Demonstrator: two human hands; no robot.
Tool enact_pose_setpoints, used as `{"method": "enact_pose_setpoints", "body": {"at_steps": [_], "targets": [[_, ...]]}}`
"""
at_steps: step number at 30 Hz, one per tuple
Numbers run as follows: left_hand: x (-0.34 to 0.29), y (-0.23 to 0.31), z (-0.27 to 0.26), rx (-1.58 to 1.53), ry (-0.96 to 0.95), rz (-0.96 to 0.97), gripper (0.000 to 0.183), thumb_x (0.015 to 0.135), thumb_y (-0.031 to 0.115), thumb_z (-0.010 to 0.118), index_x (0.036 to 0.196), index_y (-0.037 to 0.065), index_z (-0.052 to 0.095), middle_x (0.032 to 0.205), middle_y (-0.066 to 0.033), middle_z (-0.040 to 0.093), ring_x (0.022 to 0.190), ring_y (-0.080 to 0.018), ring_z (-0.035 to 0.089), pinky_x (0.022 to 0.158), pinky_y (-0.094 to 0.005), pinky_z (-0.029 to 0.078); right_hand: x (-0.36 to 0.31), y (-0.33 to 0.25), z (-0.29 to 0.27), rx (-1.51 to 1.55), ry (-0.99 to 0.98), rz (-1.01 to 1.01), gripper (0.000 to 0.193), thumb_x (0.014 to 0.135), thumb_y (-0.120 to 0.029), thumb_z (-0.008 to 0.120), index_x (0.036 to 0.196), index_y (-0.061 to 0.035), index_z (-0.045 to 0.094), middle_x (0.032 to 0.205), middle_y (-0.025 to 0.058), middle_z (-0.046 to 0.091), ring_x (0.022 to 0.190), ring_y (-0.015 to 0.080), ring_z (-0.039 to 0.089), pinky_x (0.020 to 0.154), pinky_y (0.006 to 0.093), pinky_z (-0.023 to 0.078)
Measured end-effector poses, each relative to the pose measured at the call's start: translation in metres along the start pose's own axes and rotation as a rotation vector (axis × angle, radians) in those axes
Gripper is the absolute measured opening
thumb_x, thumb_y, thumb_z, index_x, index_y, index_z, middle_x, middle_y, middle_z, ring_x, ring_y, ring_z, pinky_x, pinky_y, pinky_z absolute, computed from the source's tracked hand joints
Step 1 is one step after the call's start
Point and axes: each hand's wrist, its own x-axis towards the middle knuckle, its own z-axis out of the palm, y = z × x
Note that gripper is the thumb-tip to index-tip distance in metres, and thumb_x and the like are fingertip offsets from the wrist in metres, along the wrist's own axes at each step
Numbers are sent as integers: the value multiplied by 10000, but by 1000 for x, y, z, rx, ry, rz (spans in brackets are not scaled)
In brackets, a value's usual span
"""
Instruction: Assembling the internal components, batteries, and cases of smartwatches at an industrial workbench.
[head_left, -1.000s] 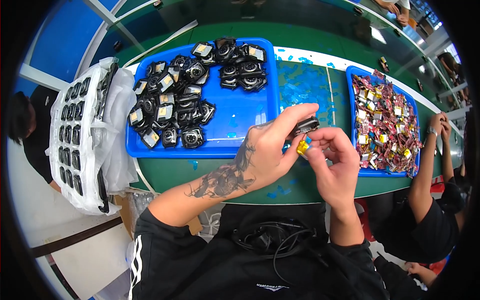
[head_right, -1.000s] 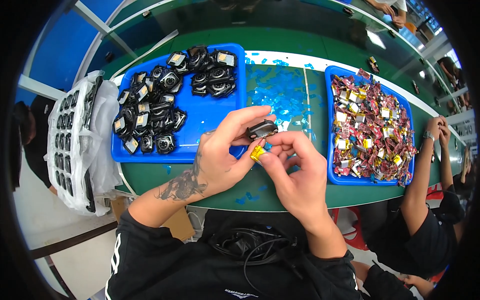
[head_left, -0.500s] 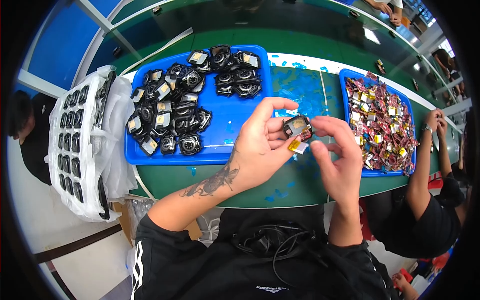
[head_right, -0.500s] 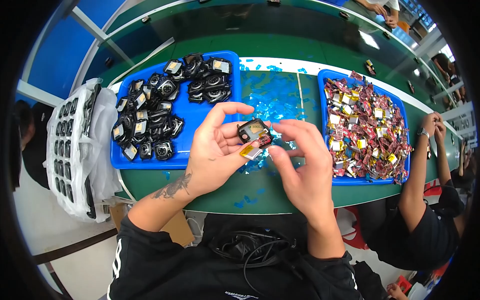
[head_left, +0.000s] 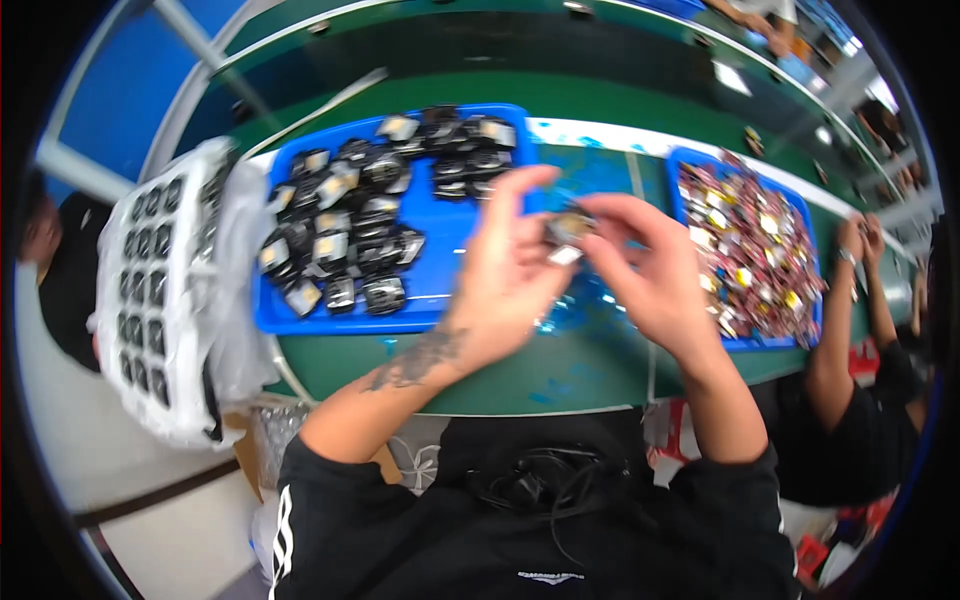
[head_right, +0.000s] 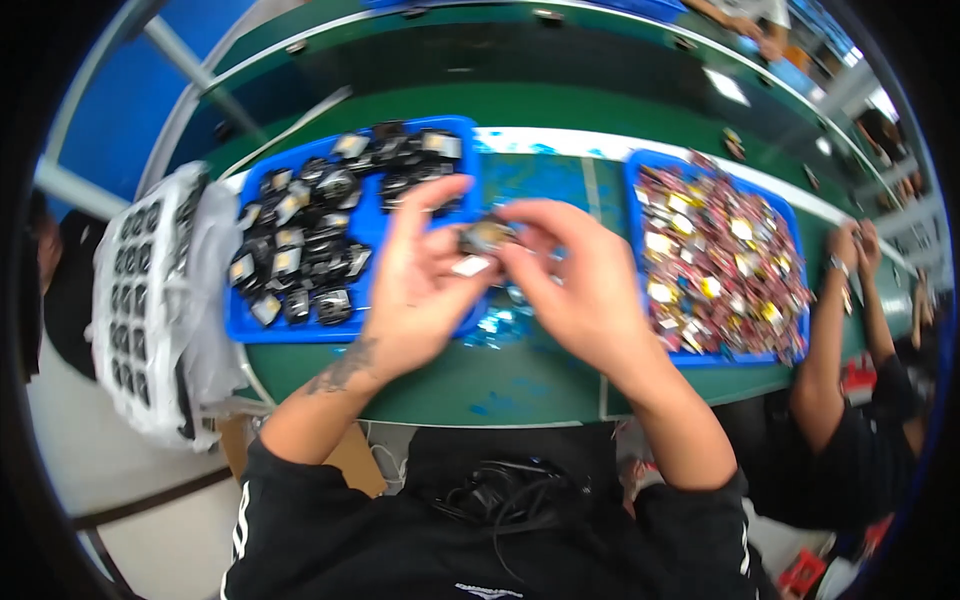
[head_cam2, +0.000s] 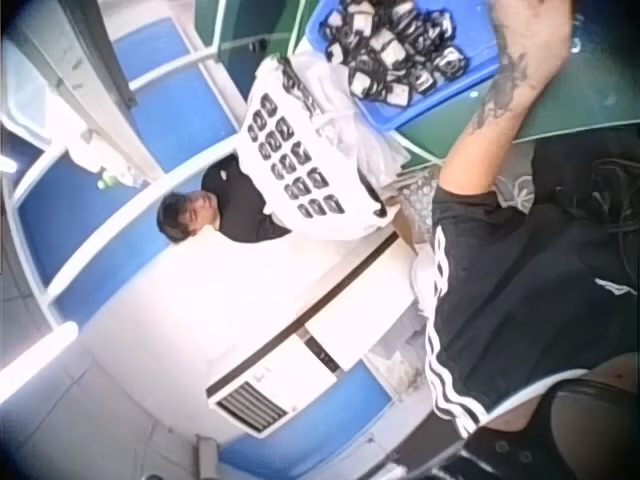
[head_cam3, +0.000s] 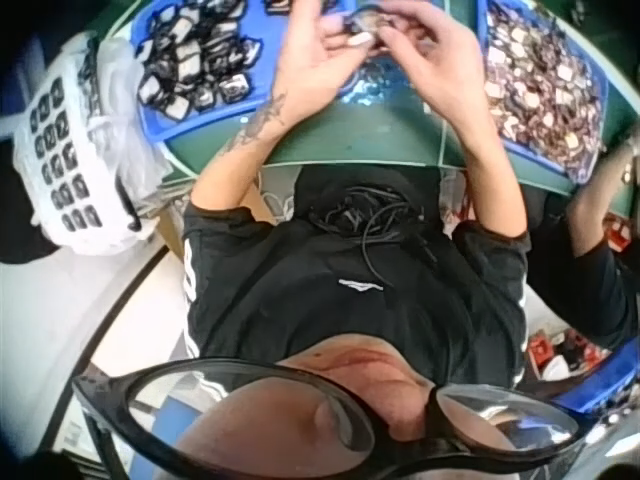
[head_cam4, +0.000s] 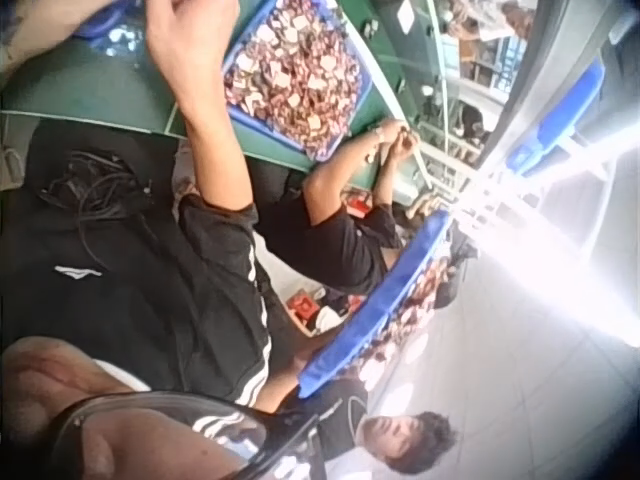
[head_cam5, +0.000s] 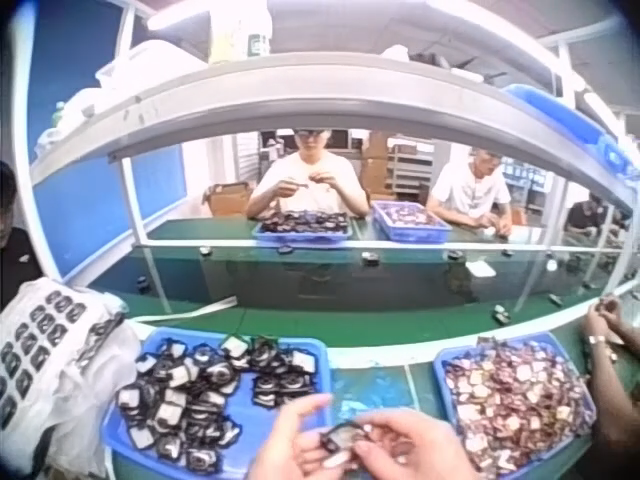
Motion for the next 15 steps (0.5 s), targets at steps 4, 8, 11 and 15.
{"method": "enact_pose_setpoints", "body": {"at_steps": [4,8,11,15], "targets": [[5,4,-6,28,117,54,599,887,-93,578,1388,78,298,1099,-166,646,1003,-195,644,881,-302,536,12,1,19,-66,43,-60,217,827,-59,683,1031,-4,630,820,71,623,746,142,610,664,292,501],[12,3,-13,160,144,57,604,889,-53,600,1405,52,304,1159,-150,622,1031,-191,630,883,-291,526,21,9,22,-106,149,-245,152,786,-73,677,917,-15,627,782,135,626,711,286,641,646,361,513],[25,7,-16,479,94,102,555,918,32,610,1412,26,358,1315,-178,536,1176,-215,566,1017,-363,447,56,17,-15,-235,78,-117,210,762,-162,691,919,-21,691,717,108,681,647,225,656,632,346,524],[41,-2,-49,1631,119,546,514,876,84,629,1372,102,495,1429,-216,444,1287,-406,455,1109,-452,328,143,41,-64,-463,-9,137,172,715,-250,754,717,-78,754,745,177,699,716,283,702,724,355,545]]}}
